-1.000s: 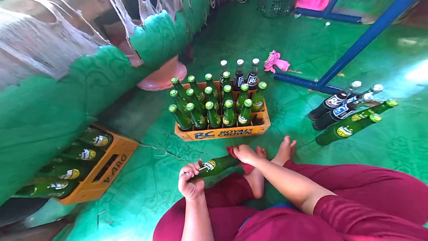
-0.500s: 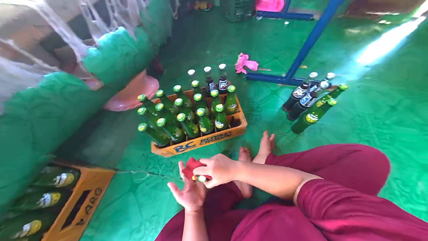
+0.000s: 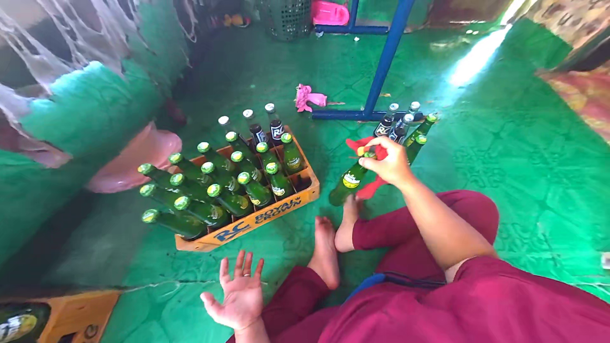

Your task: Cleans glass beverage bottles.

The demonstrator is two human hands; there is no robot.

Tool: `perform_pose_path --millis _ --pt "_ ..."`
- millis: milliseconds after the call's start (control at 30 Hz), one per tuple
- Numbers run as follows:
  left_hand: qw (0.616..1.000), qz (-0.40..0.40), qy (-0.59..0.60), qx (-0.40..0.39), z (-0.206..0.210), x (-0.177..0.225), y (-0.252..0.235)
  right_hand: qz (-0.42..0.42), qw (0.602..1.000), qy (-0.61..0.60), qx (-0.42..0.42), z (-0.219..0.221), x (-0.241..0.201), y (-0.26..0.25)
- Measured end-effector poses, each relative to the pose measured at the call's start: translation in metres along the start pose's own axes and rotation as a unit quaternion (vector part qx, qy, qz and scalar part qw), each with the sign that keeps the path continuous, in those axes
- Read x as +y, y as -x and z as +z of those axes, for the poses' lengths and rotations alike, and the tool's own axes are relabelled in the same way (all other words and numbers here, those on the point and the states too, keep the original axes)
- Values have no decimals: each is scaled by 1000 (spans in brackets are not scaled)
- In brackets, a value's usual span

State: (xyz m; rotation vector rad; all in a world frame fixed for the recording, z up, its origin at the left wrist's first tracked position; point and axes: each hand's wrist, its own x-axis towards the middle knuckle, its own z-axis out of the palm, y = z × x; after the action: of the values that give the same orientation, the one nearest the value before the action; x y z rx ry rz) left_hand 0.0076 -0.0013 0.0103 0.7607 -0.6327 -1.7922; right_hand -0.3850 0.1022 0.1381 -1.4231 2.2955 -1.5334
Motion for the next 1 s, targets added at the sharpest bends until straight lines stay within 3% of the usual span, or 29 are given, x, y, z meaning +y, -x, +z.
perform_pose_path --millis 233,400,533,833,1000 --pt "999 -4 -27 39 2 1 0 -16 992 94 -79 -111 21 -22" --pt "998 -3 -33 57 2 0 2 102 974 171 -108 -173 49 -20" --pt "997 -15 -39 59 0 -2 -1 203 955 214 -33 -177 66 -22" --pt "995 -15 -58 78 -5 -4 -1 268 939 211 41 -155 118 -30" --pt "994 -16 -48 93 -2 -3 -1 319 917 239 -9 -156 115 -43"
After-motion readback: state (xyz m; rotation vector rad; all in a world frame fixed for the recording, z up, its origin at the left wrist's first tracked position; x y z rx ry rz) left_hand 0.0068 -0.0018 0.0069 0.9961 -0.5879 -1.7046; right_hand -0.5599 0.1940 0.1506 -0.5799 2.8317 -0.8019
